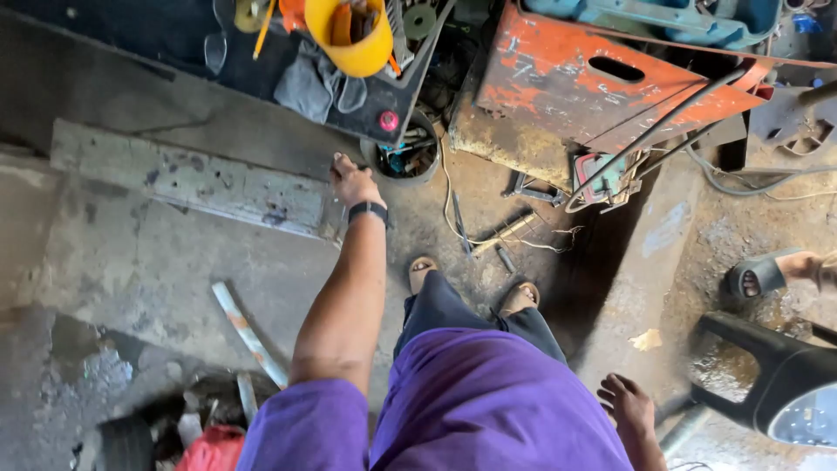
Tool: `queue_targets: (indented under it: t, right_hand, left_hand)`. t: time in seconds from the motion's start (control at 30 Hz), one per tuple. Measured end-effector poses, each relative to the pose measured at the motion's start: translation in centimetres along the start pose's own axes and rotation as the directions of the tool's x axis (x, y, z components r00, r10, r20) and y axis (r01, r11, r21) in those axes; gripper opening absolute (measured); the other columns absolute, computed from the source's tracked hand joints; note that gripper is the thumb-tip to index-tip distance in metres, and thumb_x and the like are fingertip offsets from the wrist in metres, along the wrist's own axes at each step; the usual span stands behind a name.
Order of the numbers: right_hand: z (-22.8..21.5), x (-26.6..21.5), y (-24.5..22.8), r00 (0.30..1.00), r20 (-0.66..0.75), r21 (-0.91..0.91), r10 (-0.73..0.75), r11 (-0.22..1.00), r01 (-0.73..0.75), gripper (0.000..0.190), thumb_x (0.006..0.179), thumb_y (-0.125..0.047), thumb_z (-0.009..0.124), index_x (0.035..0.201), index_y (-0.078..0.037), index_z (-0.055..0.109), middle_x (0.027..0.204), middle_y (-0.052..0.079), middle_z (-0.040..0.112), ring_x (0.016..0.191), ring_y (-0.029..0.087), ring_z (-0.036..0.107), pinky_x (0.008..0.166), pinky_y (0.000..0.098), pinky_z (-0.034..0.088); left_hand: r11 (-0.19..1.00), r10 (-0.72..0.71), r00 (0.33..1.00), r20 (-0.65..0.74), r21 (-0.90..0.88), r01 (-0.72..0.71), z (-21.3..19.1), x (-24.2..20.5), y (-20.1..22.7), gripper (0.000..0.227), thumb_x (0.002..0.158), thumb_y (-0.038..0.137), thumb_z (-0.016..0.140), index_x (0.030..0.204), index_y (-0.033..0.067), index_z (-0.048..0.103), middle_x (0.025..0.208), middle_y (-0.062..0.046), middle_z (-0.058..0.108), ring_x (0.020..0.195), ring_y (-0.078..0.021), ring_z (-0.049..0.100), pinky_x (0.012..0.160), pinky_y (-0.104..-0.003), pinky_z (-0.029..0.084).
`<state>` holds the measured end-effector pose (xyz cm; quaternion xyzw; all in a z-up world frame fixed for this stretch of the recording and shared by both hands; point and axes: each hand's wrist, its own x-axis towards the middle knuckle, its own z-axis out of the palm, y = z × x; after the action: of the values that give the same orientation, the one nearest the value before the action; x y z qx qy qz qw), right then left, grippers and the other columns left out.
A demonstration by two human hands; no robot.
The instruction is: Searching through a toolbox for specific wrenches and organizing items on a workbench.
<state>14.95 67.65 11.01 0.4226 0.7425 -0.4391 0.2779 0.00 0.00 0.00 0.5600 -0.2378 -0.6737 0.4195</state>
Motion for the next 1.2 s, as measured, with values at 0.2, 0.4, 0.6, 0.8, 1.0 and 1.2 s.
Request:
queue_targets:
  t: [0.2,0.4,0.6,0.8,1.0,1.2]
  right_hand:
    - [0.3,-3.4,7.6,0.949,0.202,-0.878,-0.241,0.385,0.285,0.026,0.083,-0.052,0.071,0.097,-0.031,0.075,0.145,-0.006,0.075,0.126,0.018,0.078,0.100,0.0350,0.060]
    - [-1.3,5.5,22.6,0.957,0.237,-0.906,-0.167,0.316,0.280,0.071,0.087,-0.064,0.064,0.156,-0.063,0.049,0.168,-0.014,0.053,0.141,0.023,0.070,0.114,0.0436,0.062]
    - [2.9,-0.8,8.2,0.993,-0.115,0.049,0.007,0.999,-0.002,0.033,0.103,-0.015,0.072,0.119,0.013,0.077,0.093,0.029,0.078,0.082,0.040,0.079,0.058,0.0487,0.062]
    - [5.1,0.5,-17.4,0.885,-0.227,-0.018,-0.407,0.910,0.414,0.045,0.109,-0.028,0.065,0.138,0.005,0.072,0.115,0.022,0.080,0.098,0.027,0.079,0.080,0.0401,0.068]
    - [6.9,-0.5,-40.7,0.051,-0.267,-0.262,-0.962,0.123,0.957,0.037,0.123,-0.022,0.060,0.137,0.012,0.067,0.122,0.030,0.075,0.107,0.038,0.076,0.089,0.0441,0.064]
    - [8.4,4.3,-57.5,-0.281,-0.312,-0.208,-0.907,-0.223,0.952,0.046,0.127,-0.042,0.053,0.146,-0.001,0.061,0.122,0.015,0.058,0.098,0.027,0.059,0.078,0.0414,0.048]
  left_hand:
    - [0.863,-0.049,0.980,-0.194,0.485,0.139,9.9,-5.5,7.2,0.082,0.102,0.066,0.038,0.151,0.0050,0.059,0.153,-0.028,0.063,0.131,-0.0504,0.066,0.111,-0.058,0.051]
    - [0.838,0.001,0.932,-0.362,0.509,0.197,13.5,-4.9,4.9,0.085,0.104,0.078,0.032,0.156,0.0117,0.043,0.156,-0.024,0.055,0.147,-0.0415,0.057,0.124,-0.053,0.047]
    - [0.901,0.097,0.830,-0.549,0.403,0.162,14.2,-2.0,4.0,0.095,0.093,0.073,0.043,0.155,0.0020,0.054,0.148,-0.036,0.063,0.130,-0.0555,0.066,0.113,-0.063,0.051]
    - [0.904,0.059,0.853,-0.519,0.389,0.175,15.7,-8.2,8.3,0.085,0.091,0.071,0.042,0.138,0.0036,0.063,0.101,-0.013,0.076,0.082,-0.0296,0.077,0.061,-0.036,0.061]
    - [0.868,0.025,0.869,-0.494,0.442,0.226,16.8,-10.8,9.7,0.089,0.090,0.074,0.034,0.137,0.0055,0.065,0.086,-0.005,0.074,0.077,-0.0220,0.074,0.063,-0.031,0.060]
    - [0.854,0.006,0.847,-0.531,0.443,0.271,17.3,-11.5,10.0,0.099,0.091,0.076,0.036,0.166,0.0126,0.042,0.146,-0.021,0.068,0.127,-0.0422,0.071,0.096,-0.052,0.065]
